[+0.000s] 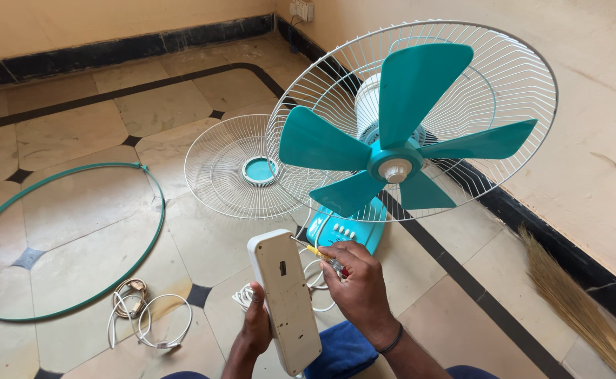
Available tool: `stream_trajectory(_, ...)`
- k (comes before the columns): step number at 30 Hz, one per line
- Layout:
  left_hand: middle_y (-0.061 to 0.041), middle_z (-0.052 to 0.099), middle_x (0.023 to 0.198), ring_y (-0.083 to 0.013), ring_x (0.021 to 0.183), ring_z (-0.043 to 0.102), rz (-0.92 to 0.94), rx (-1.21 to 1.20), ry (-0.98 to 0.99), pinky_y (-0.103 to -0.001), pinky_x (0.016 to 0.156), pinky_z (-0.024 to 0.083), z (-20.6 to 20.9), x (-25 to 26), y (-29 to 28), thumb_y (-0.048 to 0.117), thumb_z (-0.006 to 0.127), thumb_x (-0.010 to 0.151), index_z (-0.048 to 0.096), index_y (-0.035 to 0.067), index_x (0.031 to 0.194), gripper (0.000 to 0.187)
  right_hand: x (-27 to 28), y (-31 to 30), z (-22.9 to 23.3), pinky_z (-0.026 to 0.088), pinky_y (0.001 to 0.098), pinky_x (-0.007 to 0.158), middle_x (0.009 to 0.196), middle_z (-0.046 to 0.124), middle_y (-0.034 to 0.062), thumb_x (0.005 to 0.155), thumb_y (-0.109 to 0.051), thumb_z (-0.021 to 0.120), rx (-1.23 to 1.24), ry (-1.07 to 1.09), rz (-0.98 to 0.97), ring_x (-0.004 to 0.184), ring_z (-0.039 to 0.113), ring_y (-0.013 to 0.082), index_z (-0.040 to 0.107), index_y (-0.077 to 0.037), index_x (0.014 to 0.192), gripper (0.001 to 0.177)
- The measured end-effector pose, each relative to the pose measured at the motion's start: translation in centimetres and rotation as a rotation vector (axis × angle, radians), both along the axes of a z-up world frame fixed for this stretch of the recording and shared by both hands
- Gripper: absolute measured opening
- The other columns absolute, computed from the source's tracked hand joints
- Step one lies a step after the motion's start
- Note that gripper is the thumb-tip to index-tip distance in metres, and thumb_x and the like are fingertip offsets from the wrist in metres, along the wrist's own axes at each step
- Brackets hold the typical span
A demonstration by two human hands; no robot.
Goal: The person sits on the floor and uses a screwdriver to unscrew the back panel of a white power strip. After setting the power strip aside, the person picks up a white fan cage and uses the screwdriver to tighten a screw on the central hub of the fan cage.
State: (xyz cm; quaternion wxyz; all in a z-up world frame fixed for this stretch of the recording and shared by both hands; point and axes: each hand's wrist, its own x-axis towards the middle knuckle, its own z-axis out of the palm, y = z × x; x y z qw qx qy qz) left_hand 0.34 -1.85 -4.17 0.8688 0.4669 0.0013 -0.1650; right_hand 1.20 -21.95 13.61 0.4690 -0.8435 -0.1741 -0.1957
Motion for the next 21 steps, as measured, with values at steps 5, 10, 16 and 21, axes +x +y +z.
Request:
stream_trajectory(5, -0.02, 0.074, 0.112, -0.0276, 0.103, 0.072, 0.049, 0.183, -0.079, -0.044, 0.086, 0.061, -0.1, 0.0, 0.0, 0.081, 0.049, 0.081, 0.059, -0.004, 0.132, 0.1, 0.1, -0.2, -0.2, 0.056, 0.0378, 0.079, 0.099, 0.072, 0.0127, 0.08, -0.002, 0.077, -0.092, -0.097, -0.014, 0.092, 0.069, 0.0279, 0.076, -0.002, 0.105, 0.025)
stream_trajectory(10, -0.018, 0.075, 0.103, -0.0247, 0.095, 0.074, 0.071, 0.347, -0.128, -0.042, 0.082, 0.062, 1.1, 0.3, -0.3, 0.049, 0.081, 0.072, 0.065, -0.003, 0.122, 0.074, -0.1, -0.3, 0.9, 0.054, 0.0405, 0.082, 0.098, 0.071, 0.0136, 0.077, 0.0, 0.076, -0.153, -0.079, -0.013, 0.095, 0.067, 0.0315, 0.077, -0.003, 0.104, 0.027)
stream_trajectory(16, -0.016, 0.077, 0.094, -0.0245, 0.086, 0.075, 0.035, 0.456, -0.165, -0.039, 0.075, 0.062, 1.4, -0.3, -0.4, 0.033, 0.085, 0.072, 0.07, -0.005, 0.112, 0.058, -0.5, -1.4, 1.0, 0.058, 0.0406, 0.077, 0.101, 0.074, 0.0203, 0.085, -0.01, 0.073, -0.119, 0.096, 0.007, 0.09, 0.073, 0.0348, 0.071, 0.002, 0.114, 0.032)
stream_trajectory(21, -0.011, 0.078, 0.094, -0.0196, 0.084, 0.074, 0.039, 0.47, -0.296, -0.035, 0.073, 0.062, 2.4, 0.1, -0.5, 0.031, 0.085, 0.074, 0.072, 0.0, 0.112, 0.051, 0.7, -1.6, 1.7, 0.06, 0.0349, 0.072, 0.083, 0.08, 0.0175, 0.093, -0.023, 0.069, -0.078, 0.453, -0.072, 0.076, 0.08, 0.0273, 0.077, -0.005, 0.109, 0.026)
